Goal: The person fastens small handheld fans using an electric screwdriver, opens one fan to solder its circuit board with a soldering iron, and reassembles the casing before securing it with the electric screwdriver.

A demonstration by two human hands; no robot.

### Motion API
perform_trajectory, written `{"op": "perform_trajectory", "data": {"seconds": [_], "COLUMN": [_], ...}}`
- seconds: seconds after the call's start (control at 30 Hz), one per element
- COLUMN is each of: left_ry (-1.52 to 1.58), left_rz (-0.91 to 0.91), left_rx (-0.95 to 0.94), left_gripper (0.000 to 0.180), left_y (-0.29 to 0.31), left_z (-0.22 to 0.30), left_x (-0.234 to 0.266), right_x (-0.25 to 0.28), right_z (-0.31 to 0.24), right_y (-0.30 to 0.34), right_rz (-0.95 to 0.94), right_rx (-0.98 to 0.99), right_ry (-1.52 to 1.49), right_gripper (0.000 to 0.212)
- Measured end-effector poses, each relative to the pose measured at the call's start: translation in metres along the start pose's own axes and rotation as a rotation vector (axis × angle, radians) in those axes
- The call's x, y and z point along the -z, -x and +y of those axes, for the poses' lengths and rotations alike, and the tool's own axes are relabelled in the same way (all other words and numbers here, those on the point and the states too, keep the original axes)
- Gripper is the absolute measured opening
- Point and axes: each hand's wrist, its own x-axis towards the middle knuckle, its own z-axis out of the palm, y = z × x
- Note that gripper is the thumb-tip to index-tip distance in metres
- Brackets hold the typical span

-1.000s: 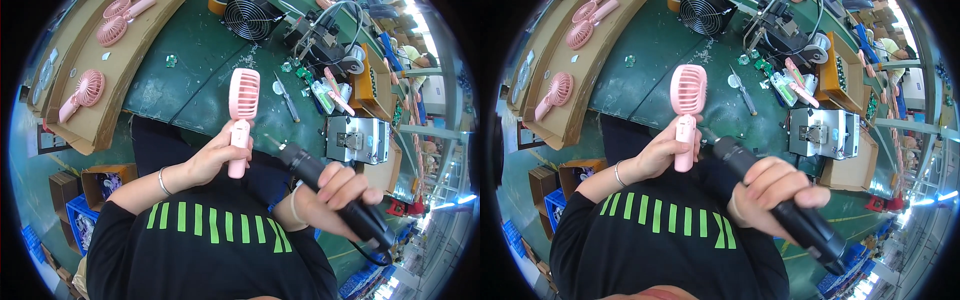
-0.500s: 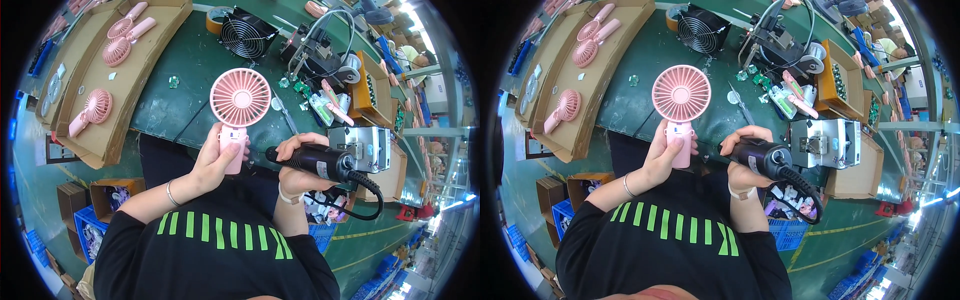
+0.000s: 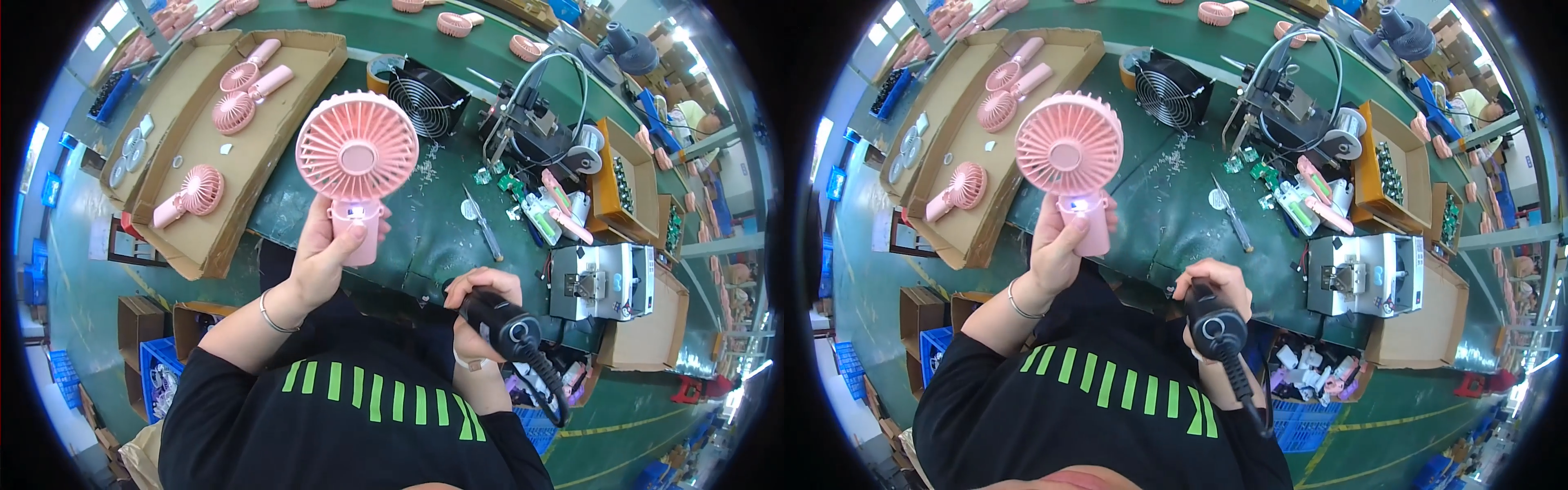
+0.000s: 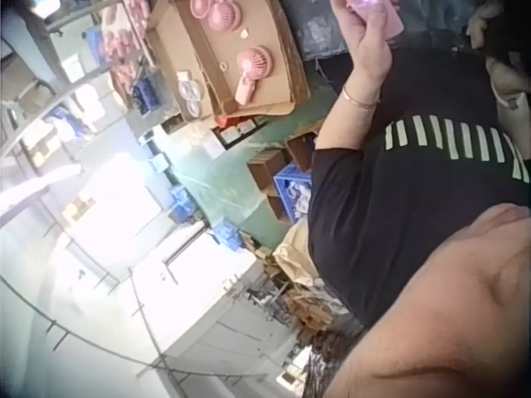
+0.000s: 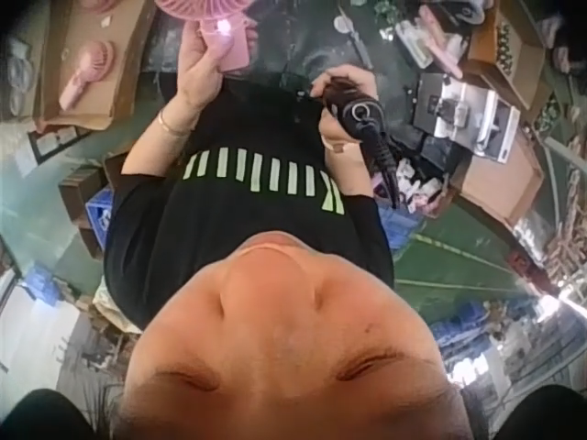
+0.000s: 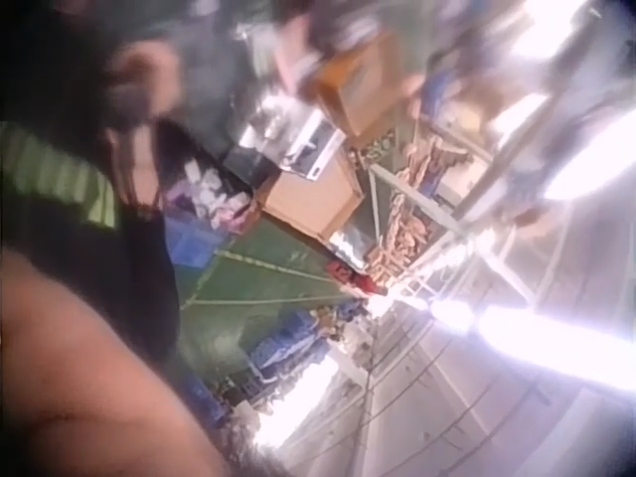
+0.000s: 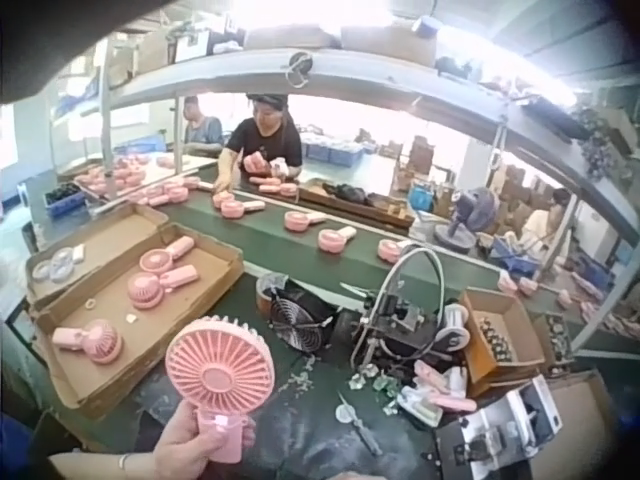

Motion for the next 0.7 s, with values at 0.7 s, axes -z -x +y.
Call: {"op": "perform_trajectory", "data": {"seconds": [0.7], "left_ry": [-0.164], "left_rz": [-0.008], "left_rx": [-0.051], "left_gripper": [0.046], "left_y": [0.006], "left_z": [0.003], "left_x": [-0.025], "right_x": [0.004], "right_z": [-0.001], "right_y": [-0.003], "right_rz": [0.026], "right_rx": [-0.003], "right_ry": [-0.043], "right_gripper": [0.099]}}
